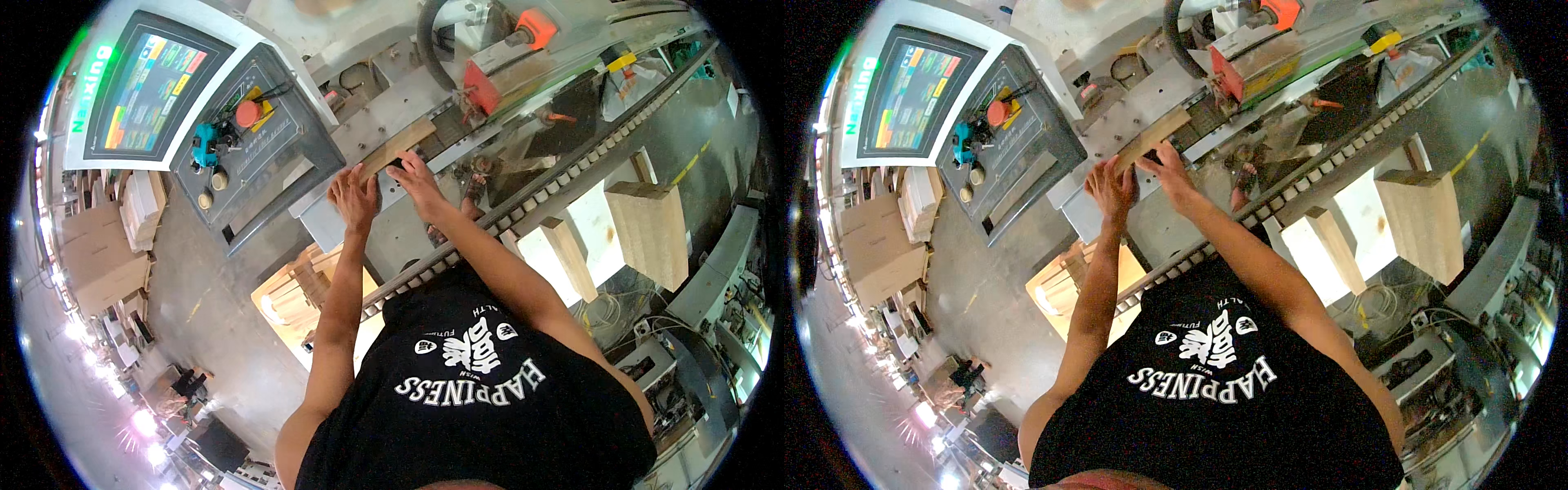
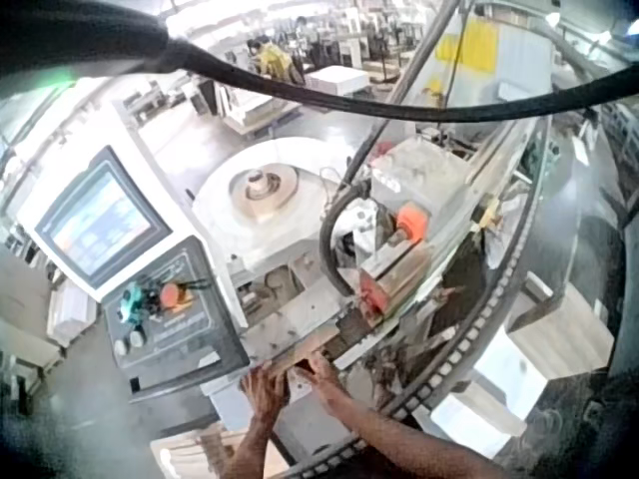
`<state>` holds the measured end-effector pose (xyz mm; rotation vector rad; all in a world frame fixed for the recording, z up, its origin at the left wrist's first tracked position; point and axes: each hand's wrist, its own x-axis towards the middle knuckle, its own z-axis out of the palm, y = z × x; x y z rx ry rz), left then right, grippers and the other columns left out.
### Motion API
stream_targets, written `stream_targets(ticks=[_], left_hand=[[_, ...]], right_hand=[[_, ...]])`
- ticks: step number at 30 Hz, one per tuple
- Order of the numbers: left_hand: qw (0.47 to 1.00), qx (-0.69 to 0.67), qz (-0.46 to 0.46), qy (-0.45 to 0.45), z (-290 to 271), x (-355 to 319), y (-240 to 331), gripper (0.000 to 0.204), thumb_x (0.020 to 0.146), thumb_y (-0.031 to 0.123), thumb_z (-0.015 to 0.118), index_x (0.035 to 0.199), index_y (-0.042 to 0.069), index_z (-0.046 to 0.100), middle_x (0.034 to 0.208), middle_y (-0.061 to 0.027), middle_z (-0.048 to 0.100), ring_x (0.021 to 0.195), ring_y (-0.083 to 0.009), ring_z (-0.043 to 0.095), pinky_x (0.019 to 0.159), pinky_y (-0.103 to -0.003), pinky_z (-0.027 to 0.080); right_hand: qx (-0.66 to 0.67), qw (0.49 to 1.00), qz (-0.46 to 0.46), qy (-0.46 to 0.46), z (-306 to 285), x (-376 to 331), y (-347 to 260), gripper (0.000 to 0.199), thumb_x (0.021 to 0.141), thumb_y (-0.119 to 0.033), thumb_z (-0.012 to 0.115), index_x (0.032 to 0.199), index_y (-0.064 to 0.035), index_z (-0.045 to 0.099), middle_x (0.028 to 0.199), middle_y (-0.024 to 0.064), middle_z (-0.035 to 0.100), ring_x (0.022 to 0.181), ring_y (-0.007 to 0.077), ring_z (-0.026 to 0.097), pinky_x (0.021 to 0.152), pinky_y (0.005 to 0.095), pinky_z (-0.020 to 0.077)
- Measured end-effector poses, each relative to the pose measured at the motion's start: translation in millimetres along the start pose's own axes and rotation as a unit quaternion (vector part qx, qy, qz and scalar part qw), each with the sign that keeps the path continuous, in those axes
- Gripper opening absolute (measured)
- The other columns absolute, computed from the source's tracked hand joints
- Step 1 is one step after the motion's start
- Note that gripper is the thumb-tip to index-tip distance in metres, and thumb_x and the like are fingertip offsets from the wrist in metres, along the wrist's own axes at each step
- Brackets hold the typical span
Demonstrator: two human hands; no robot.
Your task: The person operates a woodworking machine, feeding wooden planks through a conveyor system. They adjust the planks and monitor the machine's operation, ensuring smooth processing.
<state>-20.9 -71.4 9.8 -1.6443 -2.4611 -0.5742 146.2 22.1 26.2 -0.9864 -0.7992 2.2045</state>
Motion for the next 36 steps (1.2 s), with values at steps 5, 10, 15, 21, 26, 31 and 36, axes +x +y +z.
stream_targets(ticks=[5, 10, 15, 21, 26, 31, 36], left_hand=[[0.998, -0.003, 0.064, -0.004, -4.7, 0.2, -28.2, 0.047, 0.094, 0.029, 0.078, 0.14, 0.023, 0.067, 0.13, -0.0009, 0.069, 0.121, -0.0258, 0.062, 0.109, -0.05, 0.037], [0.991, 0.033, 0.117, -0.056, -15.1, -9.5, -61.0, 0.045, 0.096, 0.026, 0.075, 0.141, 0.027, 0.068, 0.134, 0.0021, 0.071, 0.124, -0.023, 0.065, 0.111, -0.051, 0.038], [0.989, 0.021, 0.134, -0.061, -13.9, 1.2, -44.4, 0.047, 0.094, 0.021, 0.074, 0.14, 0.024, 0.068, 0.136, 0.0024, 0.069, 0.122, -0.0215, 0.063, 0.109, -0.05, 0.037], [0.985, 0.005, 0.163, -0.056, 5.8, 16.5, -19.5, 0.049, 0.093, 0.022, 0.076, 0.141, 0.022, 0.067, 0.131, 0.0016, 0.07, 0.113, -0.0231, 0.064, 0.105, -0.051, 0.04], [0.986, -0.012, 0.158, -0.058, 16.1, 32.0, 12.6, 0.054, 0.092, 0.017, 0.073, 0.145, 0.022, 0.065, 0.136, -0.0002, 0.066, 0.116, -0.0236, 0.062, 0.106, -0.051, 0.037], [0.987, -0.035, 0.148, -0.055, 31.6, 42.4, 39.7, 0.059, 0.091, 0.01, 0.067, 0.148, 0.022, 0.062, 0.139, 0.0014, 0.065, 0.122, -0.0235, 0.059, 0.113, -0.051, 0.033], [0.984, -0.026, 0.173, -0.029, 51.8, 67.3, 83.5, 0.058, 0.092, 0.01, 0.067, 0.148, 0.022, 0.063, 0.14, 0.0009, 0.065, 0.121, -0.0238, 0.059, 0.115, -0.051, 0.032]], right_hand=[[0.031, 0.999, -0.034, 0.02, 24.2, 3.5, 4.3, 0.09, 0.086, -0.043, 0.09, 0.159, -0.0157, 0.045, 0.18, 0.0168, -0.01, 0.166, 0.0273, 0.007, 0.133, 0.0463, 0.0142], [0.034, 0.996, -0.074, 0.019, 26.1, 4.3, 13.4, 0.084, 0.083, -0.041, 0.093, 0.153, -0.0206, 0.051, 0.18, 0.0177, -0.015, 0.167, 0.0258, 0.0, 0.134, 0.0439, 0.01], [0.027, 0.994, -0.099, 0.038, 21.4, 6.6, 7.5, 0.077, 0.085, -0.043, 0.09, 0.149, -0.0195, 0.055, 0.179, 0.0217, -0.014, 0.167, 0.0253, -0.001, 0.133, 0.045, 0.0097], [0.029, 0.992, -0.109, 0.058, -1.5, 9.4, -23.6, 0.069, 0.089, -0.048, 0.084, 0.143, -0.0152, 0.058, 0.178, 0.0252, -0.013, 0.167, 0.029, 0.002, 0.132, 0.0456, 0.0122], [0.024, 0.988, -0.129, 0.08, -26.1, 21.5, -37.1, 0.075, 0.086, -0.056, 0.084, 0.142, -0.0124, 0.058, 0.179, 0.0244, -0.012, 0.167, 0.0309, 0.002, 0.132, 0.0465, 0.0127], [0.033, 0.987, -0.122, 0.098, -46.6, 27.8, -53.2, 0.07, 0.088, -0.048, 0.087, 0.14, -0.009, 0.06, 0.181, 0.0168, -0.011, 0.167, 0.0289, 0.005, 0.133, 0.0461, 0.017], [0.062, 0.987, -0.119, 0.083, -68.2, 15.3, -57.5, 0.059, 0.092, -0.034, 0.085, 0.139, -0.0067, 0.062, 0.164, 0.0116, 0.042, 0.149, 0.0262, 0.044, 0.125, 0.0439, 0.0371]])
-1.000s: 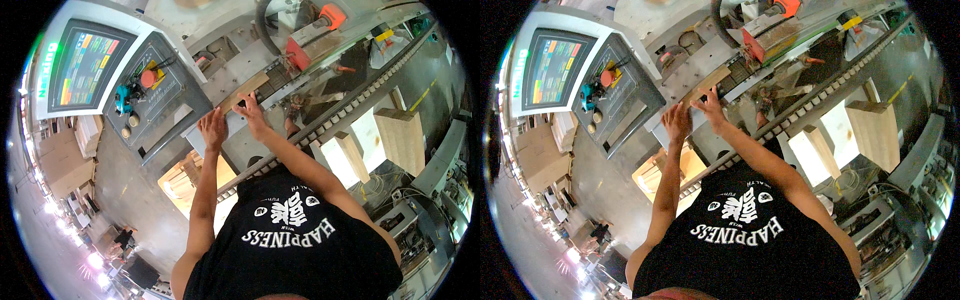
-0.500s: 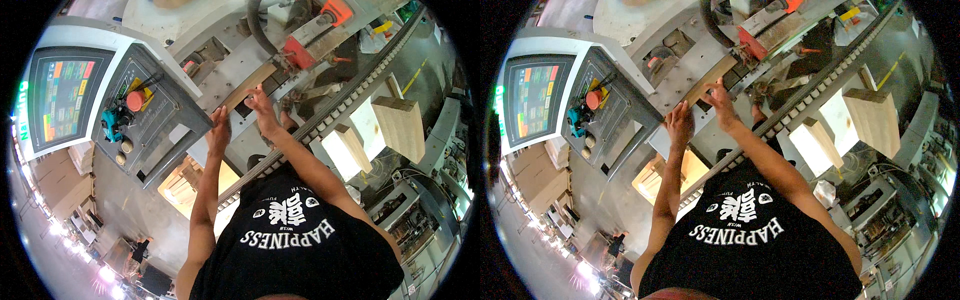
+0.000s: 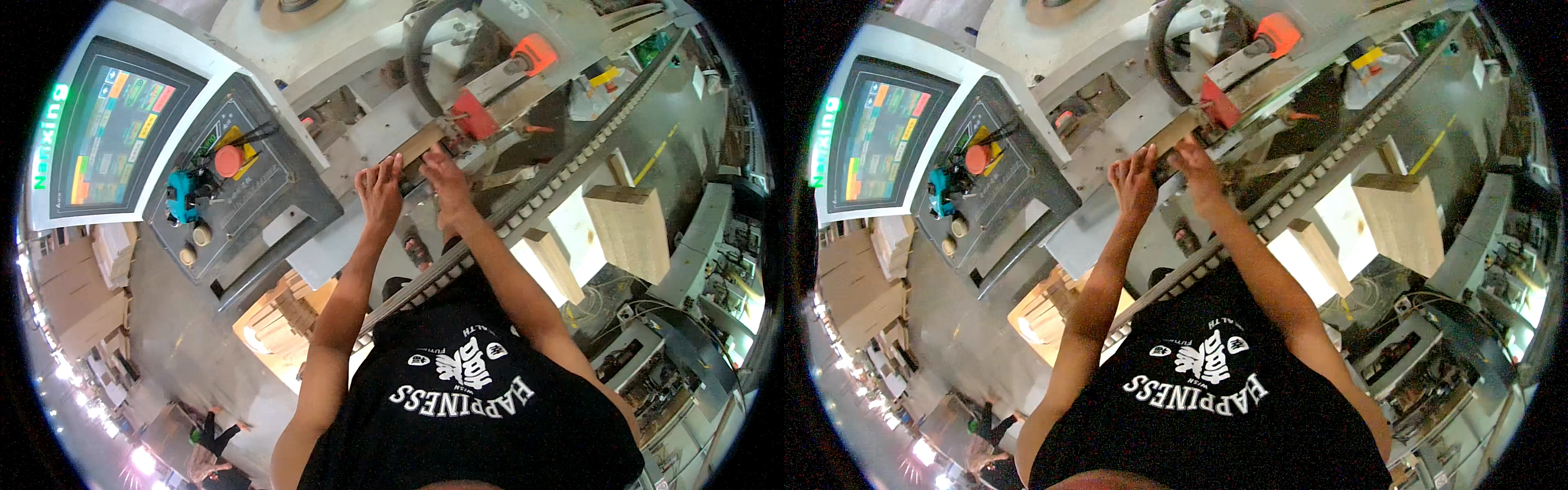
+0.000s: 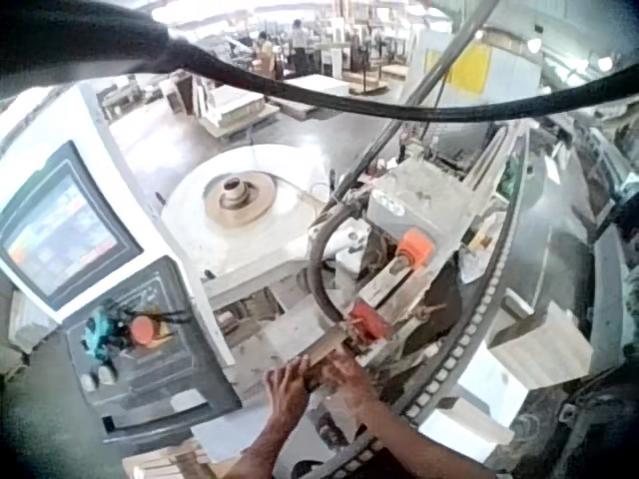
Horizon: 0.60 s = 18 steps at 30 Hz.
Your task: The person operates a woodworking machine, feeding wooden planks through a conveyor system. They adjust the planks and monitor the machine's operation, ensuring smooth processing.
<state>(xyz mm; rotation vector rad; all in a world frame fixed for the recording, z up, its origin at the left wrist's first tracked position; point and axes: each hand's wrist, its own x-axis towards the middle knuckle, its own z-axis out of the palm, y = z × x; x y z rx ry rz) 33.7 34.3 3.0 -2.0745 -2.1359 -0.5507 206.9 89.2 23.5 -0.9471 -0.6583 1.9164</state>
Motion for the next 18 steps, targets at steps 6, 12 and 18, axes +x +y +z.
stream_targets(ticks=[6, 12, 18], left_hand=[[0.998, -0.045, -0.023, 0.047, 10.3, 39.4, 36.1, 0.038, 0.094, 0.027, 0.075, 0.131, 0.02, 0.071, 0.125, 0.002, 0.068, 0.117, -0.0218, 0.06, 0.11, -0.052, 0.036], [0.996, -0.021, -0.067, 0.055, 15.9, 40.6, 21.7, 0.028, 0.093, 0.032, 0.077, 0.119, 0.022, 0.075, 0.112, 0.0006, 0.068, 0.112, -0.0225, 0.061, 0.108, -0.051, 0.036], [0.987, -0.135, -0.068, 0.052, -22.3, -57.7, 8.4, 0.026, 0.092, 0.019, 0.077, 0.118, 0.021, 0.075, 0.113, -0.0012, 0.07, 0.113, -0.0241, 0.062, 0.107, -0.048, 0.037]], right_hand=[[-0.277, 0.957, -0.084, 0.028, -51.3, -73.6, -27.5, 0.045, 0.101, -0.023, 0.077, 0.139, -0.0025, 0.063, 0.133, 0.009, 0.067, 0.12, 0.0223, 0.067, 0.101, 0.0386, 0.0565], [-0.502, 0.828, -0.154, 0.197, -196.1, -163.7, -94.7, 0.037, 0.101, -0.024, 0.077, 0.131, -0.0034, 0.067, 0.125, 0.012, 0.071, 0.115, 0.0253, 0.067, 0.099, 0.04, 0.0547], [-0.748, 0.63, -0.035, 0.206, -313.5, -254.7, -121.2, 0.084, 0.088, -0.043, 0.088, 0.151, -0.0008, 0.053, 0.147, 0.0221, 0.062, 0.134, 0.0416, 0.06, 0.113, 0.049, 0.0501]])
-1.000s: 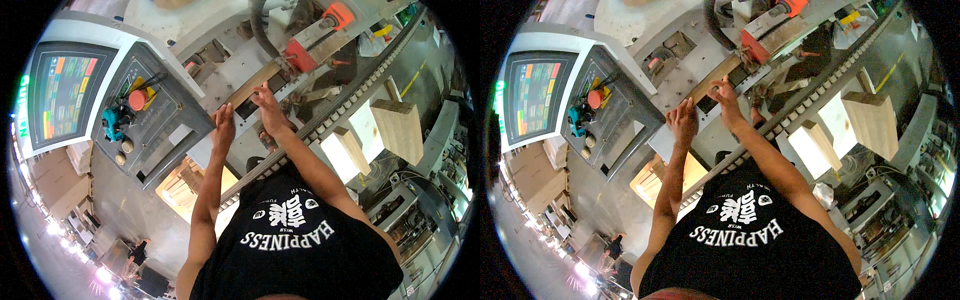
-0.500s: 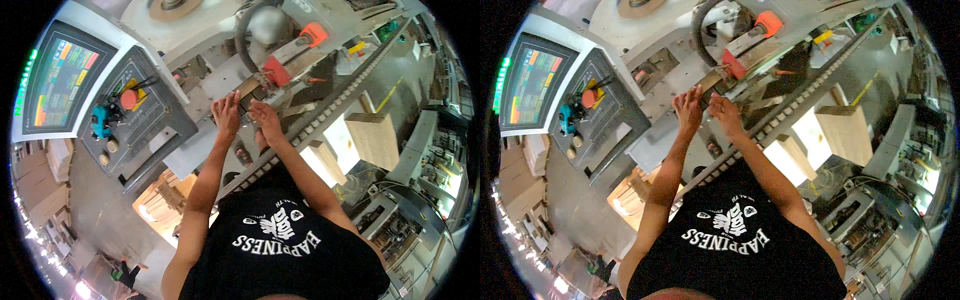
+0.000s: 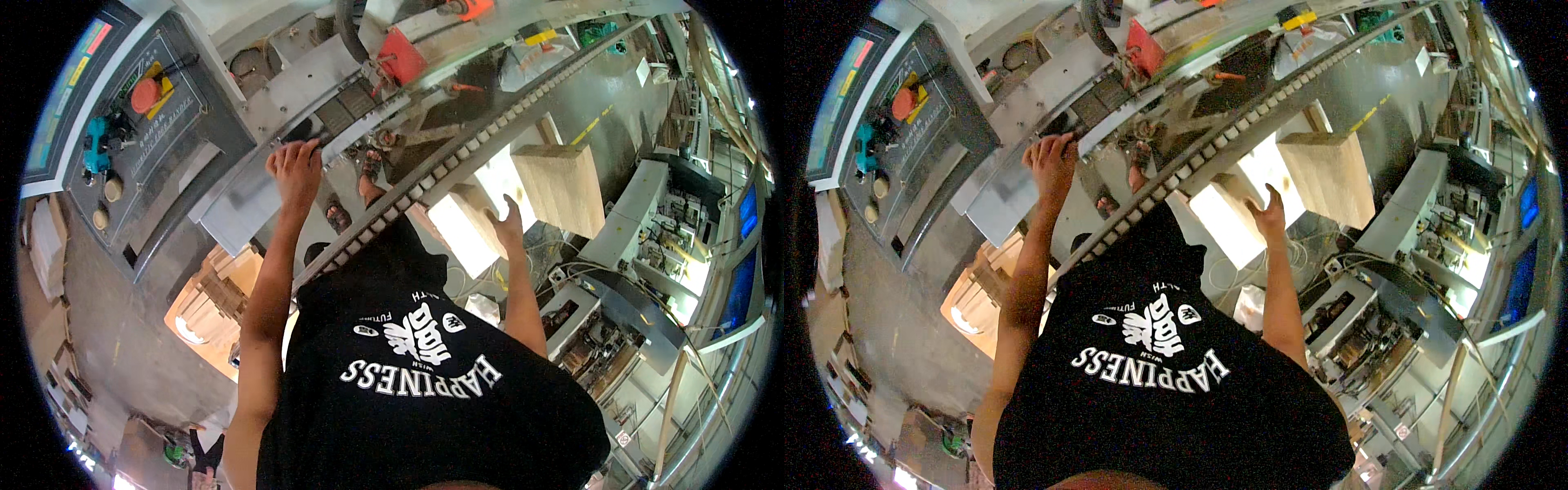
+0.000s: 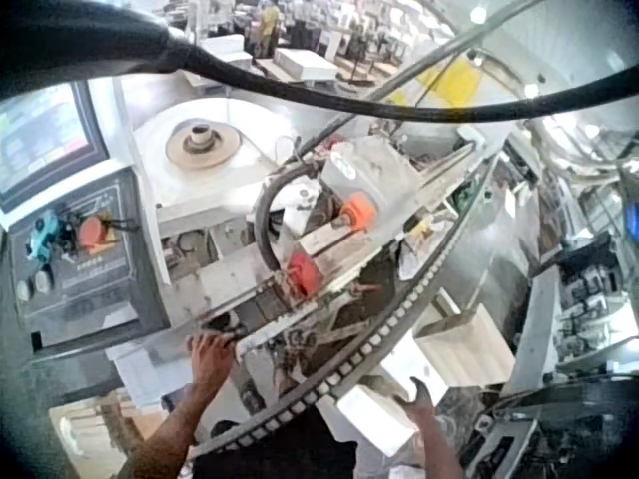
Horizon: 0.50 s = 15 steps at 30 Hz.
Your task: The person operates a woodworking machine, feeding wooden planks through a conveyor system. They adjust the planks and monitor the machine's operation, ensuring smooth processing.
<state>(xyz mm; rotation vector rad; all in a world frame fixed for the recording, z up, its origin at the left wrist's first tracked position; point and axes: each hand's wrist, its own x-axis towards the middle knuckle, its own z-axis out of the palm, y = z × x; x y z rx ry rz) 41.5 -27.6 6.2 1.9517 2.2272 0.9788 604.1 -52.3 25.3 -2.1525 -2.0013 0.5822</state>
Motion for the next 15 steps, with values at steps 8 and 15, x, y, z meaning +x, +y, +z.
stream_targets(ticks=[8, 15], left_hand=[[0.994, -0.035, -0.071, -0.076, -70.1, -102.1, 17.7, 0.027, 0.092, 0.018, 0.079, 0.119, 0.015, 0.075, 0.116, -0.0065, 0.07, 0.115, -0.0295, 0.061, 0.107, -0.048, 0.039], [0.98, -0.183, 0.006, -0.077, -61.0, -94.3, 77.5, 0.037, 0.089, 0.021, 0.078, 0.124, 0.011, 0.073, 0.125, -0.0103, 0.069, 0.126, -0.0319, 0.059, 0.109, -0.048, 0.043]], right_hand=[[-0.128, 0.967, 0.116, -0.189, 20.7, -25.1, 32.0, 0.084, 0.088, -0.035, 0.087, 0.155, -0.0074, 0.045, 0.137, 0.0216, 0.068, 0.122, 0.0408, 0.068, 0.105, 0.0501, 0.0553], [-0.148, 0.985, 0.017, -0.086, -35.7, -18.5, -30.6, 0.067, 0.088, -0.029, 0.088, 0.144, -0.0073, 0.058, 0.118, 0.017, 0.074, 0.107, 0.0373, 0.071, 0.091, 0.0507, 0.0597]])
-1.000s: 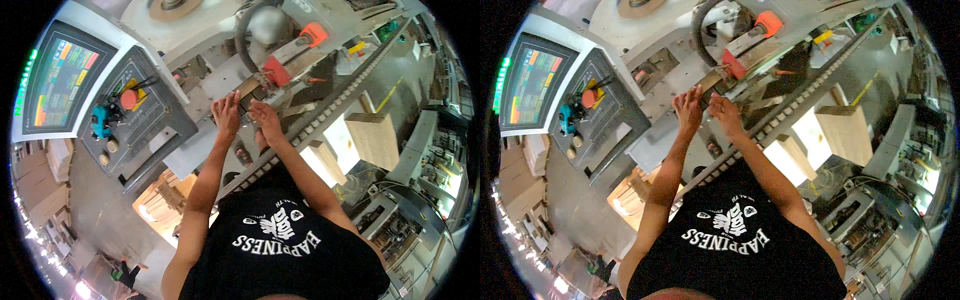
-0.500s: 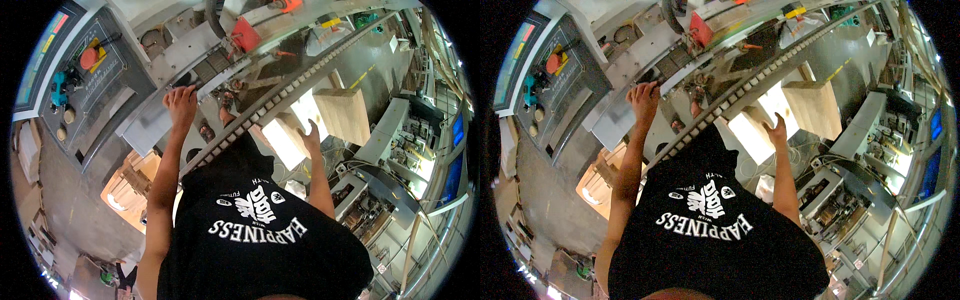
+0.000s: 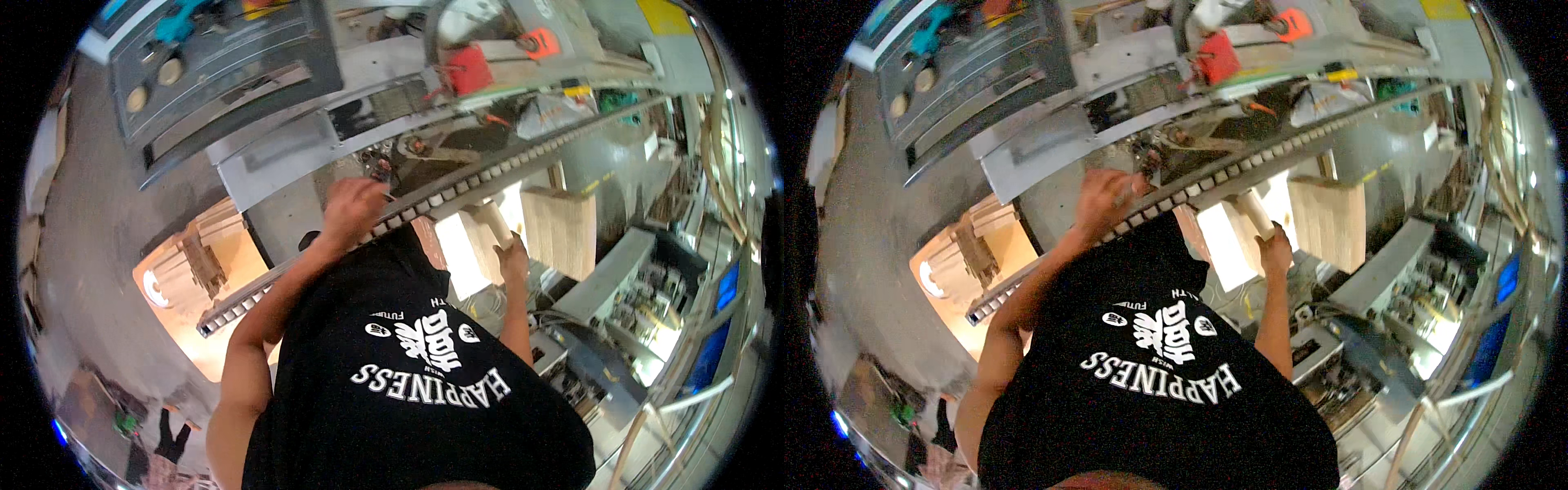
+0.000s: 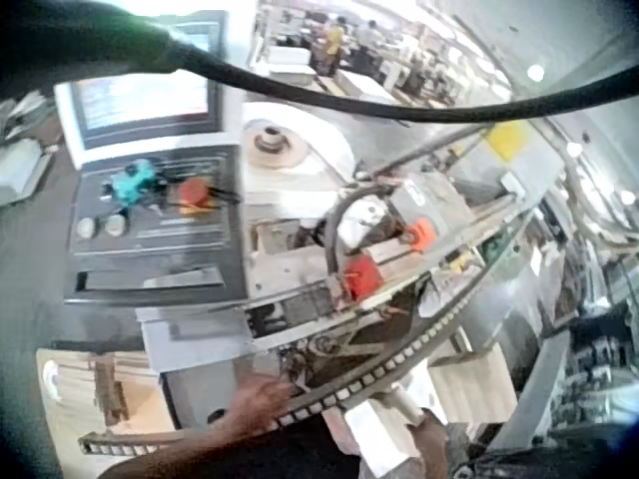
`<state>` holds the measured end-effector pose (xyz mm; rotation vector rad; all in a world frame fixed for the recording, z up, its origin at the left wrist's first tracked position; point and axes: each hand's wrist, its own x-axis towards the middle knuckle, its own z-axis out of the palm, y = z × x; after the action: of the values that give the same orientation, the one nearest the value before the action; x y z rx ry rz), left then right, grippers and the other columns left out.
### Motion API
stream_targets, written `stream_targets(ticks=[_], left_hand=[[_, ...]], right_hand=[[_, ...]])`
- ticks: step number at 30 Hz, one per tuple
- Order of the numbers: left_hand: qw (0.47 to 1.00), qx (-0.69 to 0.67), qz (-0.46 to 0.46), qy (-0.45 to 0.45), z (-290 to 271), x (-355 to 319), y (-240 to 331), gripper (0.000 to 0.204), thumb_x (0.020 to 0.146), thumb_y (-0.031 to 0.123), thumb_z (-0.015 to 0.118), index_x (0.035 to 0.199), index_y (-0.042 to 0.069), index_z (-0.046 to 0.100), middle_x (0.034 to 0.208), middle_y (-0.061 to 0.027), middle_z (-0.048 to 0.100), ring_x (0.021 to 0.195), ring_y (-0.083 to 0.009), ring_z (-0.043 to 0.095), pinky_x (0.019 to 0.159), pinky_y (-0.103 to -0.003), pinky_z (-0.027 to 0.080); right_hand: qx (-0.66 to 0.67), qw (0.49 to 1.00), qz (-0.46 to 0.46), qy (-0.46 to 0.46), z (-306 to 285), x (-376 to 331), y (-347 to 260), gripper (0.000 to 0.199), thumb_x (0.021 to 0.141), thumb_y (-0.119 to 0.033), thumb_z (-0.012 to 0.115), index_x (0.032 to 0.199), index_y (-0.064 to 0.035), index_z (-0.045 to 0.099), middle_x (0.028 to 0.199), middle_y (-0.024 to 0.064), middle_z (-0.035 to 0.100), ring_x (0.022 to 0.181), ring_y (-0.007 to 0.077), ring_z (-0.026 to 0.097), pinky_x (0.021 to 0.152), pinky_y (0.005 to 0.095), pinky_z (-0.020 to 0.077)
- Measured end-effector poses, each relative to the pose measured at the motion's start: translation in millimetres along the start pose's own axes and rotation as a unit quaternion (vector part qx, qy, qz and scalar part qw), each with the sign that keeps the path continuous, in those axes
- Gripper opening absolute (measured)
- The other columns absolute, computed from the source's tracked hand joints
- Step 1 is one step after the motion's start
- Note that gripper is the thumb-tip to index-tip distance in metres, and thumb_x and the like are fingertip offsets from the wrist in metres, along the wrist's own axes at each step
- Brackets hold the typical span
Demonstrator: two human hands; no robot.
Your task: The person operates a woodworking machine, feeding wooden planks through a conveyor system. They adjust the planks and monitor the machine's operation, ensuring smooth processing.
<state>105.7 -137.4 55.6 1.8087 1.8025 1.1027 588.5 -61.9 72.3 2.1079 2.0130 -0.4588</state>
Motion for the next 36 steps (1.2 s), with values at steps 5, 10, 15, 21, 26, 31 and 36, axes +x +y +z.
stream_targets(ticks=[5, 10, 15, 21, 26, 31, 36], left_hand=[[0.979, 0.058, 0.182, -0.072, 12.5, 33.9, 56.2, 0.056, 0.091, 0.029, 0.08, 0.142, 0.015, 0.062, 0.146, -0.0096, 0.062, 0.145, -0.0327, 0.052, 0.127, -0.052, 0.033], [0.988, 0.097, 0.083, -0.086, -3.1, 43.4, 8.3, 0.058, 0.092, 0.029, 0.078, 0.145, 0.014, 0.06, 0.144, -0.0087, 0.062, 0.138, -0.0339, 0.054, 0.121, -0.054, 0.035], [0.991, 0.125, 0.025, 0.042, -34.4, 29.1, -89.6, 0.055, 0.092, 0.025, 0.079, 0.143, 0.014, 0.061, 0.135, -0.009, 0.064, 0.126, -0.0336, 0.057, 0.109, -0.053, 0.039], [0.973, 0.19, -0.042, 0.125, -56.6, 38.4, -135.8, 0.044, 0.091, 0.025, 0.081, 0.133, 0.018, 0.067, 0.129, -0.0067, 0.065, 0.119, -0.0307, 0.059, 0.108, -0.05, 0.038], [0.959, 0.218, -0.061, 0.168, -62.1, 49.6, -152.1, 0.034, 0.092, 0.025, 0.081, 0.124, 0.018, 0.071, 0.122, -0.004, 0.068, 0.115, -0.0294, 0.062, 0.106, -0.05, 0.038], [0.958, 0.258, -0.04, 0.114, -77.6, 38.6, -162.0, 0.032, 0.095, 0.022, 0.078, 0.126, 0.019, 0.073, 0.126, -0.0023, 0.072, 0.118, -0.0262, 0.064, 0.107, -0.045, 0.042], [0.955, 0.294, -0.041, 0.022, -100.9, 18.8, -171.3, 0.038, 0.1, 0.02, 0.071, 0.137, 0.021, 0.072, 0.143, 0.0046, 0.071, 0.125, -0.0242, 0.064, 0.108, -0.043, 0.044]], right_hand=[[0.032, 0.96, -0.257, 0.108, -38.2, 4.7, -140.2, 0.045, 0.081, -0.013, 0.085, 0.123, -0.0059, 0.07, 0.105, 0.0178, 0.075, 0.096, 0.0407, 0.072, 0.085, 0.0516, 0.0575], [0.001, 0.936, -0.351, 0.02, -35.3, 40.2, -274.0, 0.06, 0.079, -0.009, 0.081, 0.137, -0.0125, 0.066, 0.128, 0.0149, 0.067, 0.121, 0.0378, 0.062, 0.107, 0.0519, 0.0466], [0.057, 0.89, -0.4, 0.21, -41.9, 45.5, -362.5, 0.063, 0.077, -0.018, 0.088, 0.135, -0.0112, 0.065, 0.133, 0.0109, 0.065, 0.121, 0.0344, 0.063, 0.107, 0.0466, 0.0479], [0.577, 0.779, -0.153, -0.194, 53.8, 76.7, -386.0, 0.073, 0.091, -0.032, 0.087, 0.149, -0.0059, 0.052, 0.148, 0.0144, 0.055, 0.137, 0.0264, 0.053, 0.114, 0.0413, 0.0426], [0.687, 0.66, -0.066, -0.297, 49.2, 73.8, -436.2, 0.105, 0.086, -0.05, 0.089, 0.164, -0.0124, 0.031, 0.174, 0.0196, 0.024, 0.165, 0.0306, 0.017, 0.128, 0.0524, 0.0205], [0.763, 0.577, -0.093, -0.276, 58.4, 73.1, -464.7, 0.109, 0.085, -0.044, 0.092, 0.166, -0.0147, 0.024, 0.178, 0.0197, 0.003, 0.167, 0.0281, -0.007, 0.131, 0.0492, 0.0118], [0.796, 0.545, -0.106, -0.242, 48.8, 60.8, -471.3, 0.092, 0.092, -0.034, 0.086, 0.161, -0.0132, 0.029, 0.179, 0.0192, 0.003, 0.167, 0.0287, -0.009, 0.131, 0.043, 0.0005]])
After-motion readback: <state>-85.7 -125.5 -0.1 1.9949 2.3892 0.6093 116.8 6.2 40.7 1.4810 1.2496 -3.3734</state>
